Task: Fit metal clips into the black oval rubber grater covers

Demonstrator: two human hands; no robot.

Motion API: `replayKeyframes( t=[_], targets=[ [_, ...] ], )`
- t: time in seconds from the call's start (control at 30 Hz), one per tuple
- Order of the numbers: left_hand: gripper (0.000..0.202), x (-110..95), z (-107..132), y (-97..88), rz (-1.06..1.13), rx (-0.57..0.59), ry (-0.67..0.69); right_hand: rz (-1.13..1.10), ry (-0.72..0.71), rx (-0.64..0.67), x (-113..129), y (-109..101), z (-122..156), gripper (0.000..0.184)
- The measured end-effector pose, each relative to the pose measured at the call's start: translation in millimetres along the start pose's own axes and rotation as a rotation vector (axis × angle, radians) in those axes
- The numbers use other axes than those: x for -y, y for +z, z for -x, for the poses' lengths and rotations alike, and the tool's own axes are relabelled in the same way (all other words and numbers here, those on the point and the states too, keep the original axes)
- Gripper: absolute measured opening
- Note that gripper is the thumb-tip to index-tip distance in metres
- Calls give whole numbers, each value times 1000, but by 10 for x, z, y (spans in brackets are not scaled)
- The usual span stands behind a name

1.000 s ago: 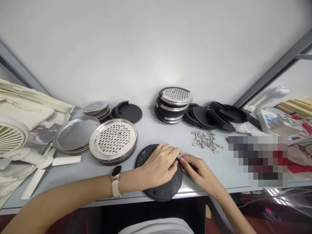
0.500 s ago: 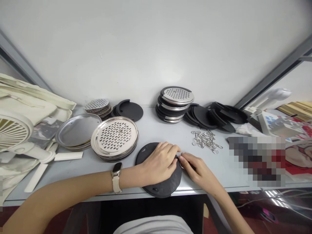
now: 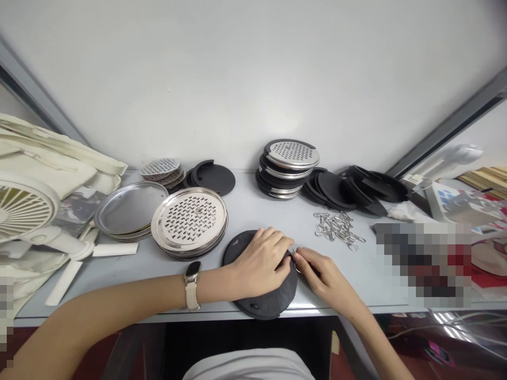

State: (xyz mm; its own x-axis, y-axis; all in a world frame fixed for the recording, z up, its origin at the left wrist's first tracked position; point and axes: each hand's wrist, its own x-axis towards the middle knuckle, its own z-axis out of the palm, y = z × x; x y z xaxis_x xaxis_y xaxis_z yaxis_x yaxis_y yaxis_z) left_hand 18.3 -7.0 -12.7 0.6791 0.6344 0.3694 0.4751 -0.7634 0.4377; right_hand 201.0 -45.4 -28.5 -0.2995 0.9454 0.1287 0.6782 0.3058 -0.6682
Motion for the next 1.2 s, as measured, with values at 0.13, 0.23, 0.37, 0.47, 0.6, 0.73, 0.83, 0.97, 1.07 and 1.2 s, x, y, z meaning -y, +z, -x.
replayKeyframes(
  t=[0.13,0.23,0.37,0.47,0.6,0.73,0.83,0.97,1.07,1.2],
  targets=[
    [17,-7,-6,-5,-48,1,-21,-9,-6,-6,-4,1,1,33],
    [17,-8,-10,-12,-68,5,-12,-12,-4,-6,-11,3,6,33],
    [17,-13,-7,-23,-84,9,11,-28,10,-6,-14,10,11,33],
    [18,-12,-5,-27,-92,13,22,-45,24,-8,-9,16,11,33],
    [18,-5,-7,-27,-94,17,26,-69,51,-11,-4,22,9,33],
    [18,-6,-9,-28,-100,25,27,-72,70,-6,-13,27,14,33],
    [18,-8,-7,-27,-103,23,30,-61,58,-4,-21,25,17,32],
    [18,-3,2,-21,-88,24,32,-59,37,11,-16,12,17,29],
    [21,2,9,-21,-66,38,47,-66,28,23,-7,1,15,28],
    [25,2,7,-27,-35,34,44,-64,35,29,-11,2,20,30]
  ],
)
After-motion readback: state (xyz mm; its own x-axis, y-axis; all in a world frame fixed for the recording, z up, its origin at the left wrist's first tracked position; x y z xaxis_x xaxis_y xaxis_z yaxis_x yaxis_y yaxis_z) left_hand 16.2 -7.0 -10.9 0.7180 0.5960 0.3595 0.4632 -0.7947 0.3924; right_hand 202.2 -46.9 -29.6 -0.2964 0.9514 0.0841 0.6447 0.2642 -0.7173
